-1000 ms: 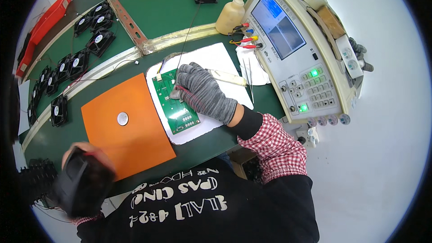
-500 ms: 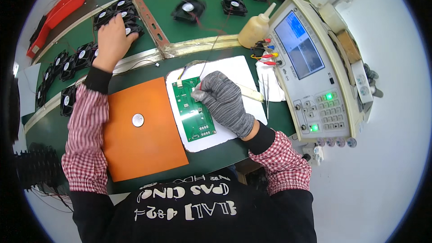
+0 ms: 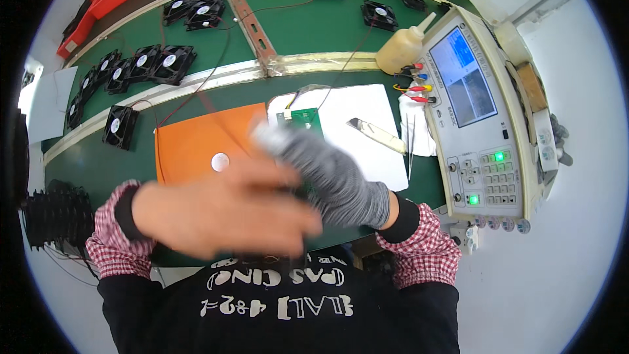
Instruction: The person repeatedly picks up small black cooling fans from a tray and connects them to a green circuit board using red and black wires. After each connection, the fan spins briefly before being disconnected and placed back on the tray. The process is repeated for multiple fans throughout the clip.
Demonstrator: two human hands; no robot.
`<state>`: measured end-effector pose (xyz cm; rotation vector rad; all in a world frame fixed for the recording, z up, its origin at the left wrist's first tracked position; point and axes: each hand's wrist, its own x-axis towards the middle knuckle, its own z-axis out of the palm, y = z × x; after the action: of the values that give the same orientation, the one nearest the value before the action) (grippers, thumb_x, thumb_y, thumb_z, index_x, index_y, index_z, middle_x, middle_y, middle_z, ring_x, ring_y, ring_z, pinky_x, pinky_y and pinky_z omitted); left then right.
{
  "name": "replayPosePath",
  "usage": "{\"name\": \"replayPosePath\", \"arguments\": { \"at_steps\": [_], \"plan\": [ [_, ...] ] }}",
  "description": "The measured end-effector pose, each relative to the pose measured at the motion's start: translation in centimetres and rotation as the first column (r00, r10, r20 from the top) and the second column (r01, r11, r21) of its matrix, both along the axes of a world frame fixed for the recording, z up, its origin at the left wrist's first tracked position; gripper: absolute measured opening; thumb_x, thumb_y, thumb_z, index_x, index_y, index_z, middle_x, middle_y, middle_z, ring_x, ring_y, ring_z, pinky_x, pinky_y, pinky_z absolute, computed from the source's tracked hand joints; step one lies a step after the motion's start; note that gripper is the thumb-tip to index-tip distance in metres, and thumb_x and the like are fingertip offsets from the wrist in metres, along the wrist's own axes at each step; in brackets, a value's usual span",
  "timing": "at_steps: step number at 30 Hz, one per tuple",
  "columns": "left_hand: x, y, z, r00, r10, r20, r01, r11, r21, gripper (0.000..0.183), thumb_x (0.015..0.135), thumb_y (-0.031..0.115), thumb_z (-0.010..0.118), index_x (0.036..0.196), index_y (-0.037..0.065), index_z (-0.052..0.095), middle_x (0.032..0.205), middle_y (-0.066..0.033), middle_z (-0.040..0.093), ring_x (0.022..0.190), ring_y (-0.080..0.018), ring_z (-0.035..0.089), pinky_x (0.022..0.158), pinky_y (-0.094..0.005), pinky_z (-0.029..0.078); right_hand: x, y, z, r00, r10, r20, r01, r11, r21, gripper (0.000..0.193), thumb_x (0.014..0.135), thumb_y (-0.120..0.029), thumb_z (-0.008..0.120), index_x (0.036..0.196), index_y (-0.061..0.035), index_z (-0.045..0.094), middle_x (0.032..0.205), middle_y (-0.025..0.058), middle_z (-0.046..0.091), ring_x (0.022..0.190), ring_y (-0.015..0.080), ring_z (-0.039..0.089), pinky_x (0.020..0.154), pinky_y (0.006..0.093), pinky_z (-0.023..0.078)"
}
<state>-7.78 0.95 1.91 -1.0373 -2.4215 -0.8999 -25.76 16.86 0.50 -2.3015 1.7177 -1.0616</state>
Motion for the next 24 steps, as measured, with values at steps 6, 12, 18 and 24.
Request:
{"name": "replayPosePath", "arguments": {
  "at_steps": [6,12,18,24],
  "plan": [
    [4.1,-3.6,2.5,0.682,0.453,0.574,-0.354,0.891,-0.283,0.029,0.08,0.0,0.053,0.108,0.008,0.058,0.107,-0.0051,0.063,0.123,-0.0323,0.047,0.094,-0.0413,0.044,-1.6,1.8,-0.5,0.921,-0.018,-0.389,0.049,0.996,0.069,0.032,0.074,-0.017,0.065,0.105,-0.0116,0.068,0.098,0.0075,0.058,0.095,0.0272,0.058,0.087,0.0437,0.046],
    [5.1,-7.0,0.0,0.271,0.821,-0.502,-0.955,0.167,-0.243,0.051,0.073,-0.009,0.058,0.122,0.007,0.054,0.141,-0.0116,0.05,0.13,-0.033,0.045,0.106,-0.0445,0.035,-4.5,1.1,-1.9,0.911,-0.412,-0.003,0.406,0.897,0.177,0.013,0.077,-0.01,0.073,0.089,-0.0049,0.073,0.085,0.007,0.063,0.084,0.0227,0.06,0.077,0.0351,0.049],
    [3.6,-1.3,-1.1,0.787,0.617,-0.021,-0.594,0.748,-0.295,0.034,0.076,0.005,0.066,0.108,0.018,0.068,0.146,-0.017,0.043,0.12,-0.035,0.053,0.097,-0.0418,0.045,-4.2,0.9,-4.3,0.822,-0.437,0.364,0.342,0.891,0.299,0.013,0.08,-0.005,0.073,0.092,-0.0029,0.072,0.089,0.0078,0.068,0.085,0.0179,0.065,0.082,0.0316,0.052],
    [4.4,-1.5,-2.8,0.702,0.702,0.119,-0.616,0.682,-0.394,0.035,0.08,0.005,0.057,0.11,0.02,0.067,0.145,-0.0165,0.043,0.113,-0.0311,0.058,0.095,-0.0392,0.046,-4.2,0.6,-4.9,0.903,-0.32,0.288,0.273,0.943,0.191,0.014,0.079,-0.002,0.071,0.092,-0.0065,0.069,0.088,0.0072,0.067,0.087,0.023,0.064,0.082,0.0342,0.052]
  ]
}}
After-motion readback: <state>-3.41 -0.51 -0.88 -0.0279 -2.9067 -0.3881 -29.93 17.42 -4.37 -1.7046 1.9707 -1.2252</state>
